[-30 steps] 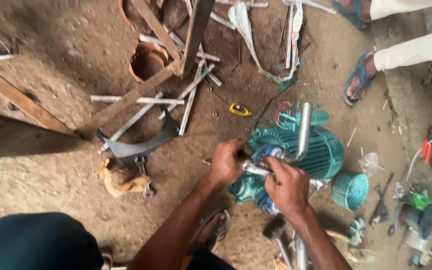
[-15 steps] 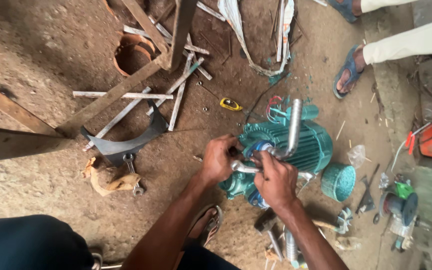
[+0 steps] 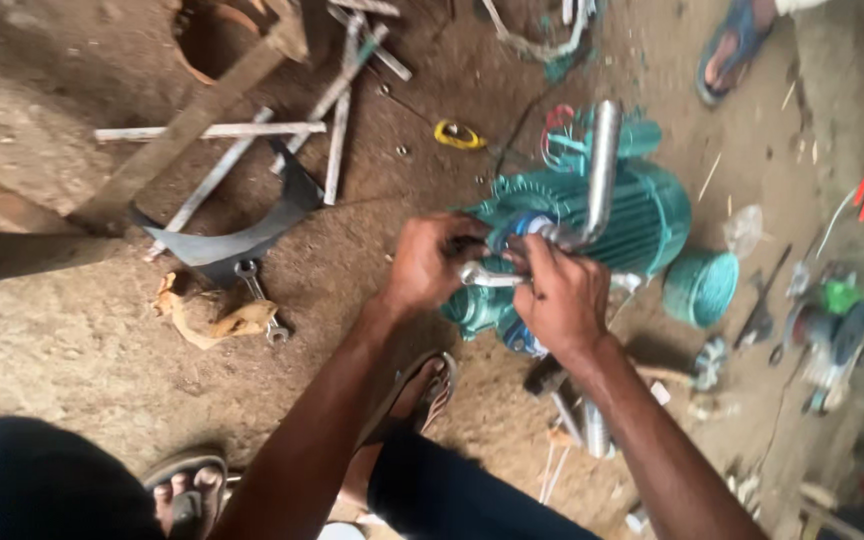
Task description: The person uses two wrenches to loosen and remove bolts from a teal electric motor. They then pick up a bolt and a nut, inspect them, and place them on the ground.
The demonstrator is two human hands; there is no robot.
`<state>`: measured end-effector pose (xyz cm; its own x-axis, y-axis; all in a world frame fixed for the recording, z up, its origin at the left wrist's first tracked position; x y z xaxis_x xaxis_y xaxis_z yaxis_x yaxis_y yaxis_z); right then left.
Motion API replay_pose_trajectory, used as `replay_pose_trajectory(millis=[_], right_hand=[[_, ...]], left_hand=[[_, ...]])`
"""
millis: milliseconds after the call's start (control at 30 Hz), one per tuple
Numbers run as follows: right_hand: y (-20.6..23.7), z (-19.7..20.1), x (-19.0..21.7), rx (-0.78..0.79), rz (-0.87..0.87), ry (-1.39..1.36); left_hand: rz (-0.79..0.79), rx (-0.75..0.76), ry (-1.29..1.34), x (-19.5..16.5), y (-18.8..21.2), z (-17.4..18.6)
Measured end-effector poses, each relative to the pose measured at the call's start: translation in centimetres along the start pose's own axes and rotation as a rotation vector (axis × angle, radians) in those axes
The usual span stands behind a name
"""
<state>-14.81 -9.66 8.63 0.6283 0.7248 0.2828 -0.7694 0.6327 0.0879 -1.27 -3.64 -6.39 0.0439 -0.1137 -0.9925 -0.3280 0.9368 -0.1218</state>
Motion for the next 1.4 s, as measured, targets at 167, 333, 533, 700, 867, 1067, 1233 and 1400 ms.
replay_pose_trajectory(millis=[167, 333, 533, 700, 867, 1067, 1233, 1400], right_hand=[[0.0, -0.1, -0.3, 0.037, -0.018, 0.037], [-0.8, 0.5, 1.0, 0.038, -0.089, 0.046], [-0.8, 1.0, 1.8, 0.020, -0.138, -0.059], [-0.7, 0.9, 1.0, 0.032, -0.058, 0.002], [-0.8, 0.4, -0.1, 0.002, 0.030, -0.060], [0.0, 0.3, -0.4, 0.017, 0.065, -0.050], [-0.3, 0.0, 0.1, -0.002, 0.016, -0.064], [-0.4, 0.4, 0.4, -0.002, 0.031, -0.097]], left_hand=[[0.077, -0.021, -0.006, -0.6, 0.5, -0.5], [0.084, -0.080, -0.001, -3.2, 0.2, 0.0], [0.052, -0.081, -0.078, -3.5, 0.0, 0.5], [-0.032, -0.069, -0.183, -3.4, 0.1, 0.1], [-0.026, 0.007, -0.179, -3.4, -0.3, 0.1], [-0.062, 0.091, -0.128, -3.2, -1.1, 0.9], [0.030, 0.050, -0.055, -3.9, -1.1, 1.6], [0.113, 0.026, -0.090, -3.2, -1.0, 1.7]])
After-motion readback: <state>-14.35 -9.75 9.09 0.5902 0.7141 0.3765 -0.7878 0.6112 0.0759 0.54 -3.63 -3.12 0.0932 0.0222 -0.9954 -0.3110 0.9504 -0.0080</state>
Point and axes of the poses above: each hand's wrist, its own y-axis away from the middle knuckle, its own z-axis out of the back of the hand, x = y × z, the point moved 1 cm from there along -y, towards the middle knuckle, and after that the axes turned 9 degrees about -y, right-handed, at the moved point
